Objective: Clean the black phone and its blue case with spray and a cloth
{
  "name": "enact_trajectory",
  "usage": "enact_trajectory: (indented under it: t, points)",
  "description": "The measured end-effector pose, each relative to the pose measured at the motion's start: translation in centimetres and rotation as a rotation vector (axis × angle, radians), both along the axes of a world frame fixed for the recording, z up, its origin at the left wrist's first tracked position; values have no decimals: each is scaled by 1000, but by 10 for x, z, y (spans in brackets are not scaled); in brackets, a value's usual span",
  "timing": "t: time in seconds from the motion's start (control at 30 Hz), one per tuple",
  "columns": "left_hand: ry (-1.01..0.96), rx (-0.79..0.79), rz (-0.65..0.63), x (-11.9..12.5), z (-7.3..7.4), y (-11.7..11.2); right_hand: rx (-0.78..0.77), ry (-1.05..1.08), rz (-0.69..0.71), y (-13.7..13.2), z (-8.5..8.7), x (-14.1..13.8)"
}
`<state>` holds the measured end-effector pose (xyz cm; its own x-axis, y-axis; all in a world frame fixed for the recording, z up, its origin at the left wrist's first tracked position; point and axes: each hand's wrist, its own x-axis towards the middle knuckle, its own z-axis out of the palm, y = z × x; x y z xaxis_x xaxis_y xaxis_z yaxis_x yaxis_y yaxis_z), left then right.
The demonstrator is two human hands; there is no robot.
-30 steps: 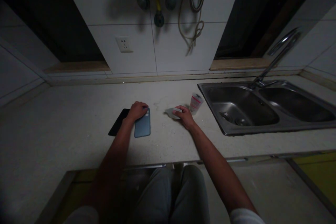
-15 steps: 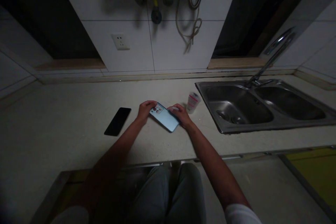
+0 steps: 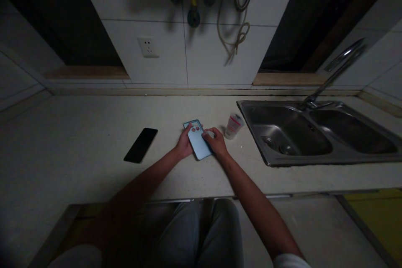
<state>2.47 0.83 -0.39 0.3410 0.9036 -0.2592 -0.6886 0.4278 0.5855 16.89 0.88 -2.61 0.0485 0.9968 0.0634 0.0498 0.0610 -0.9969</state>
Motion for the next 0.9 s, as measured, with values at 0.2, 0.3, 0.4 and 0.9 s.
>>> enact_trajectory:
  t: [0.2,0.3,0.4,0.9]
  points:
    - [-67,-40,31,-12,-1,7,225,-192,-15,-5,10,5]
    - [-108,-66,10,-16,0,10,395,-324,-128,-8,15,9]
    - [-154,-81,-89,-18,0,10,363,-267,-223,-7,18,9]
    - [-205,-189,42,-16,-5,18,764,-876,309,33,19,-35]
